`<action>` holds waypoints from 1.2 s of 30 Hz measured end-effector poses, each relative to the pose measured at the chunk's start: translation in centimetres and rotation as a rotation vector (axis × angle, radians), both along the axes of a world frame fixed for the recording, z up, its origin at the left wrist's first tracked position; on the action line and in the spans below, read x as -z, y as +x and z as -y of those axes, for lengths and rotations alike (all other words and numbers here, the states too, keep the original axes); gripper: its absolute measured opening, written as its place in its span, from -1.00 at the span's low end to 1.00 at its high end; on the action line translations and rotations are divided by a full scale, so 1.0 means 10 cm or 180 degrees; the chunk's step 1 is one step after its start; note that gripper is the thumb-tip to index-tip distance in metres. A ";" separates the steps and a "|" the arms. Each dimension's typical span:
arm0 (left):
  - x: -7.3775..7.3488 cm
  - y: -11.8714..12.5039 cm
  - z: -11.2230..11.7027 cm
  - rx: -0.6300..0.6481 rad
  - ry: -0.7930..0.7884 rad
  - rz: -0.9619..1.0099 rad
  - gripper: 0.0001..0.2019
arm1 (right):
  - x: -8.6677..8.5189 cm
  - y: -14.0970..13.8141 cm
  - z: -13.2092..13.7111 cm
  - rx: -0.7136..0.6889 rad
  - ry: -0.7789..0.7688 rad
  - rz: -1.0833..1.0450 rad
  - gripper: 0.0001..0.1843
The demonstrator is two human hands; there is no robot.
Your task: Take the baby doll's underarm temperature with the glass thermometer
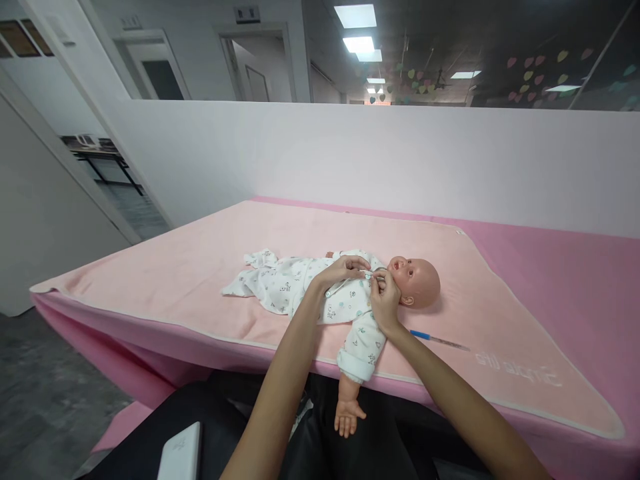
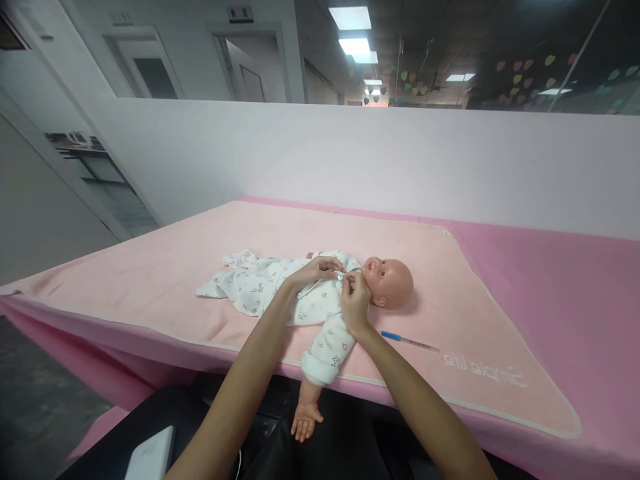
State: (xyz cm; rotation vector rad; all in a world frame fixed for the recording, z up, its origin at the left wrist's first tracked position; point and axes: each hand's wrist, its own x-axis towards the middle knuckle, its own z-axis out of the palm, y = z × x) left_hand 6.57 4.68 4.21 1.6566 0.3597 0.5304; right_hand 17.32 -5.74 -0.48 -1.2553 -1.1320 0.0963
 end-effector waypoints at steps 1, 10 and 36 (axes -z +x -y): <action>0.00 0.00 0.00 0.0035 -0.0017 0.0011 -0.75 | 0.00 0.00 0.00 0.0016 0.0016 0.0033 -0.91; 0.00 0.01 -0.02 0.0070 -0.0137 -0.0029 -0.70 | -0.03 0.00 0.00 0.0048 0.0204 0.0341 -0.84; -0.12 0.01 0.13 -0.0245 -0.0010 -0.0252 -0.56 | 0.00 0.01 -0.01 0.0083 0.0186 0.0582 -0.81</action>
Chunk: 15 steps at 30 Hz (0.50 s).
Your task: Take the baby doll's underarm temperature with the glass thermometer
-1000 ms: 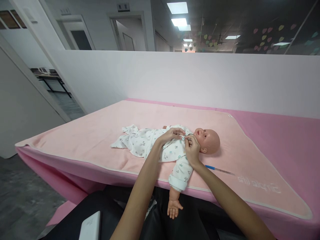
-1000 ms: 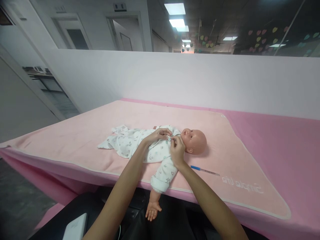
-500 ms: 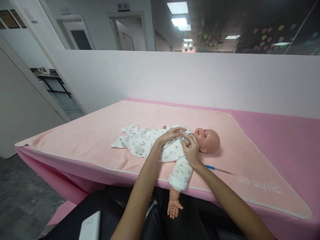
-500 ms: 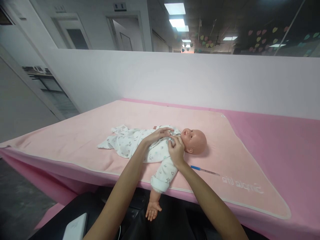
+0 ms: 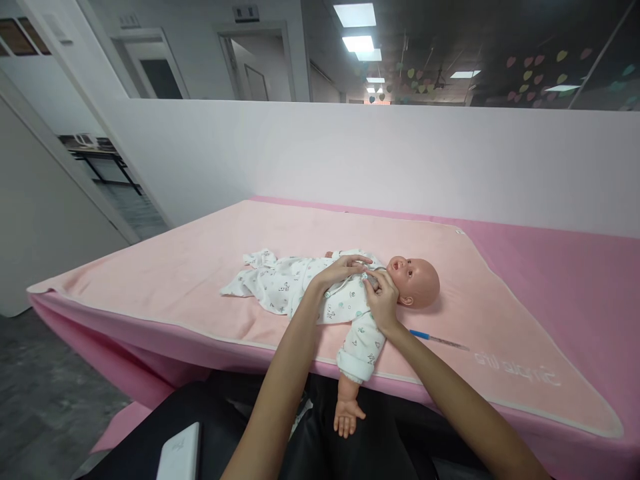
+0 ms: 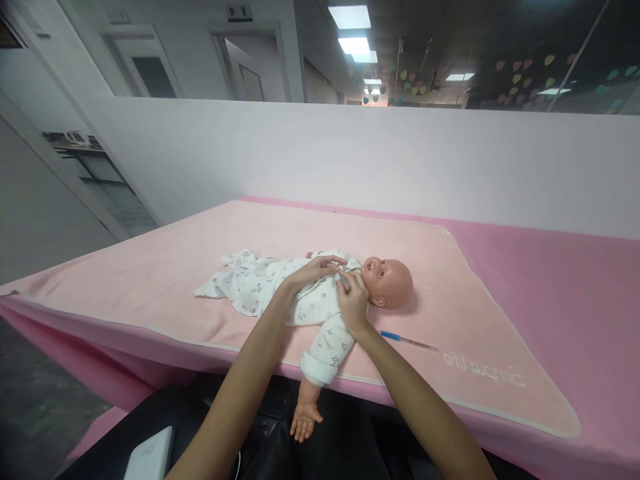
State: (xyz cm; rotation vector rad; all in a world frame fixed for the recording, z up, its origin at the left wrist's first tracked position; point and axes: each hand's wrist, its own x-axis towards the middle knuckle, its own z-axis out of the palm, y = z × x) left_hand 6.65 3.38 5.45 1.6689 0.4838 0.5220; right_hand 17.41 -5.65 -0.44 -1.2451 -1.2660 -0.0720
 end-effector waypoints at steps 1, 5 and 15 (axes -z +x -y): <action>0.00 0.00 0.00 0.0009 0.0002 -0.0008 -0.55 | 0.00 0.00 0.00 -0.0012 0.0009 -0.0014 -0.81; 0.01 -0.01 -0.02 0.0058 0.0032 0.0056 -0.53 | 0.00 0.00 0.02 -0.0062 0.0019 -0.0068 -0.81; 0.07 -0.02 -0.05 0.0147 -0.0013 0.0091 -0.54 | 0.02 0.01 -0.01 -0.0042 -0.0088 -0.0251 -0.78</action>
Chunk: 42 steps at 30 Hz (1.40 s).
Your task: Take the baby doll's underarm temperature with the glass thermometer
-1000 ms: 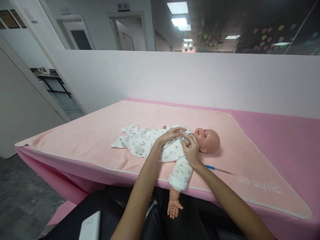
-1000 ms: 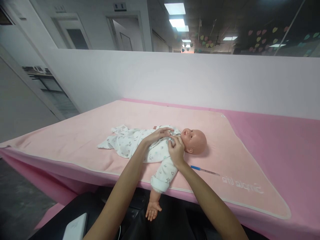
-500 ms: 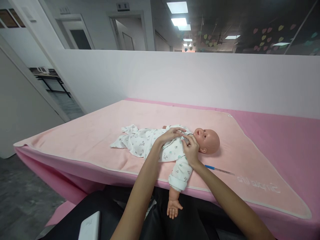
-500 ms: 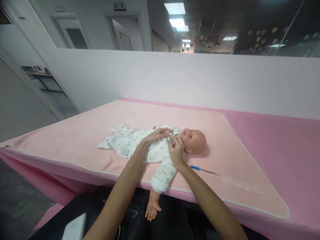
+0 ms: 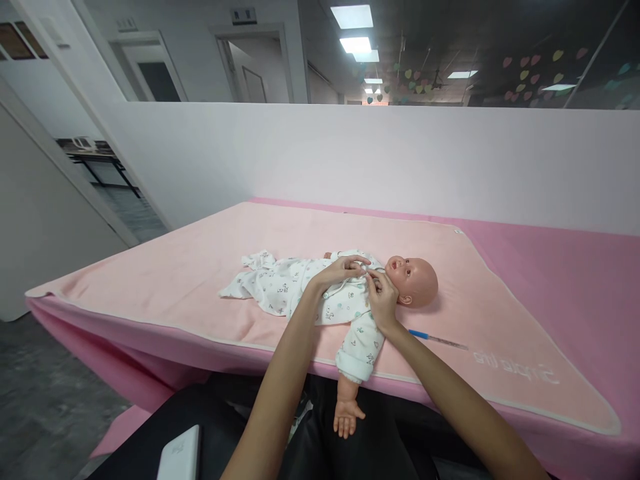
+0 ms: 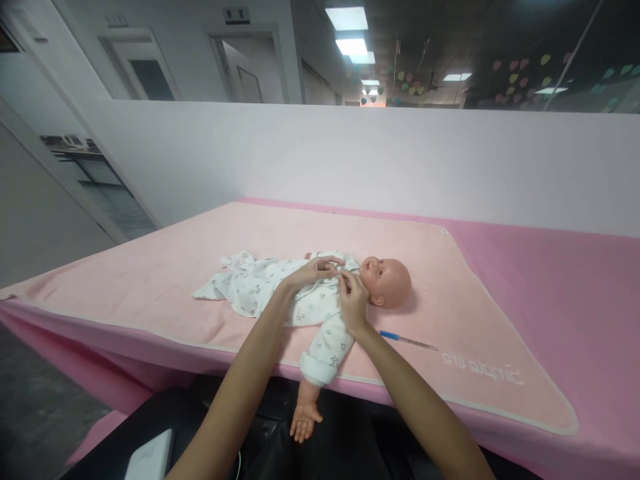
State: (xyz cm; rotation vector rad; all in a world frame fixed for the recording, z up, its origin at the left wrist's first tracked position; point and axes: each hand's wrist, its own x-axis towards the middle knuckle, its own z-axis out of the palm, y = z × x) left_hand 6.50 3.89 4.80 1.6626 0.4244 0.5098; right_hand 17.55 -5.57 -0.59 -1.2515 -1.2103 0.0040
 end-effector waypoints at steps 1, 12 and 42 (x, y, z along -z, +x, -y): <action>0.00 0.00 0.01 -0.0031 -0.0022 0.0014 -0.54 | -0.01 0.00 0.00 0.0037 -0.0011 0.0025 -0.78; 0.01 -0.03 0.03 -0.0024 0.0046 0.0144 -0.52 | -0.05 -0.02 0.01 0.0169 0.0023 0.0158 -0.80; 0.41 -0.31 0.49 -0.2963 0.3084 -0.0554 -0.74 | -0.15 -0.26 -0.11 0.0498 -0.0129 0.2301 -0.86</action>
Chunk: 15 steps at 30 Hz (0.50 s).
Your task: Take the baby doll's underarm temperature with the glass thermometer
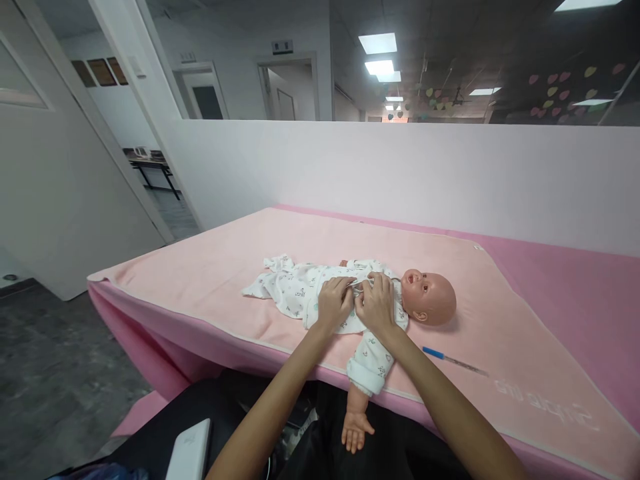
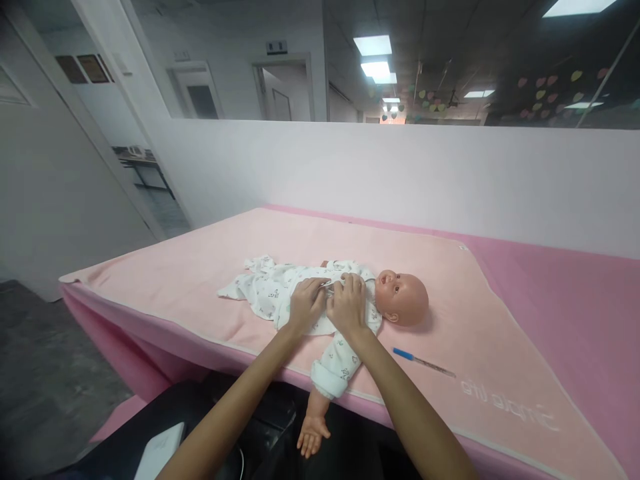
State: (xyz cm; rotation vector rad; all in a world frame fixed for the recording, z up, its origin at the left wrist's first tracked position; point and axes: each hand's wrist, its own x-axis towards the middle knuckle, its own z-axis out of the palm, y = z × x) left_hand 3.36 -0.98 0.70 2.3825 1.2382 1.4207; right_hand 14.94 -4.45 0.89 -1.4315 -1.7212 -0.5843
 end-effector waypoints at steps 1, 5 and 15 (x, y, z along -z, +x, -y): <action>0.00 0.00 0.00 -0.0002 0.0005 -0.0006 -0.75 | 0.01 0.00 0.00 -0.0109 0.0054 -0.0031 -0.86; -0.02 -0.02 0.02 0.0124 0.0010 -0.0038 -0.75 | 0.04 0.02 0.01 -0.0521 0.0234 -0.0276 -0.87; -0.05 -0.05 0.07 0.0359 0.0263 -0.0106 -0.75 | 0.02 0.02 0.03 -0.0927 0.0278 -0.0695 -0.84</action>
